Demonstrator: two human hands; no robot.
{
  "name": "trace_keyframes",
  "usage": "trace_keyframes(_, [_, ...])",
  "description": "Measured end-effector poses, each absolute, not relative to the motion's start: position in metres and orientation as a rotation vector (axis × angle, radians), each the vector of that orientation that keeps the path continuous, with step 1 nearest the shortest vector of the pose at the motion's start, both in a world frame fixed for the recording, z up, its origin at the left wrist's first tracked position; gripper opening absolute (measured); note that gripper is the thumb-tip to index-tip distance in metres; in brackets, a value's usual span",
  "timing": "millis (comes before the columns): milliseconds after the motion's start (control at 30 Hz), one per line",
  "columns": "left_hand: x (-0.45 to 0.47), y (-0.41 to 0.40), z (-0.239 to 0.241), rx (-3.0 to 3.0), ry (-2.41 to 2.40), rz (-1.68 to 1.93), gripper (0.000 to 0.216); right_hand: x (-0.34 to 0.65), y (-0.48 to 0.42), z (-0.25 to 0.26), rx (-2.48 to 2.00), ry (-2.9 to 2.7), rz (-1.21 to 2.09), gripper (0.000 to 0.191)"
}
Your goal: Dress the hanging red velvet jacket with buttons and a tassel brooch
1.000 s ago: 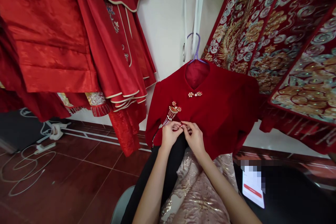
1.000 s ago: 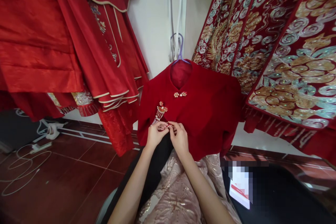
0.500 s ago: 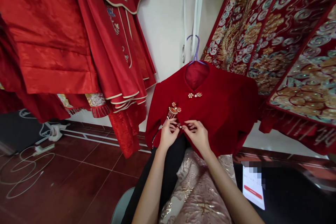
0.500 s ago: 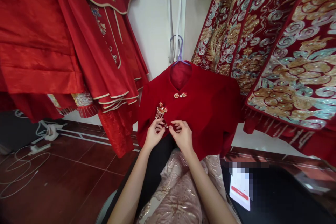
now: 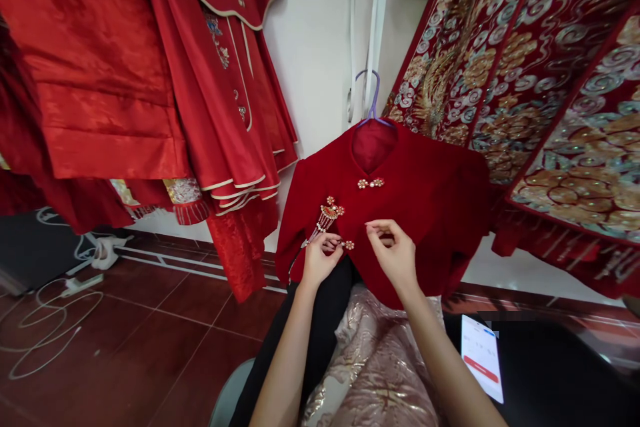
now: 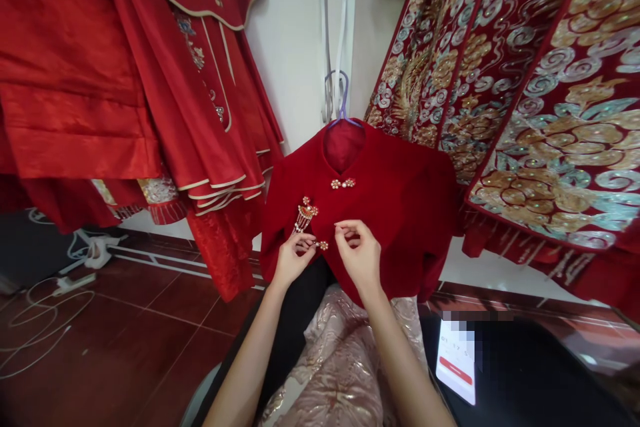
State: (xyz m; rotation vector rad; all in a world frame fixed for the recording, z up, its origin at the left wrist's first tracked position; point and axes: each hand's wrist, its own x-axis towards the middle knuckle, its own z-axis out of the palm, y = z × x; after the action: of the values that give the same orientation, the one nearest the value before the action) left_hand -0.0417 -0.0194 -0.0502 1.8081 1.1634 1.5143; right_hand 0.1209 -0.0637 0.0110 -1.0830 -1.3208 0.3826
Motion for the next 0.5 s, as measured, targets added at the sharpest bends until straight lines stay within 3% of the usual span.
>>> trace_keyframes(500, [-0.052, -0.016, -0.049, 1.704, 0.997, 1.345, 0.023, 0.121, -0.038, -0.033, -1.229, -1.605, 0.595, 0.014])
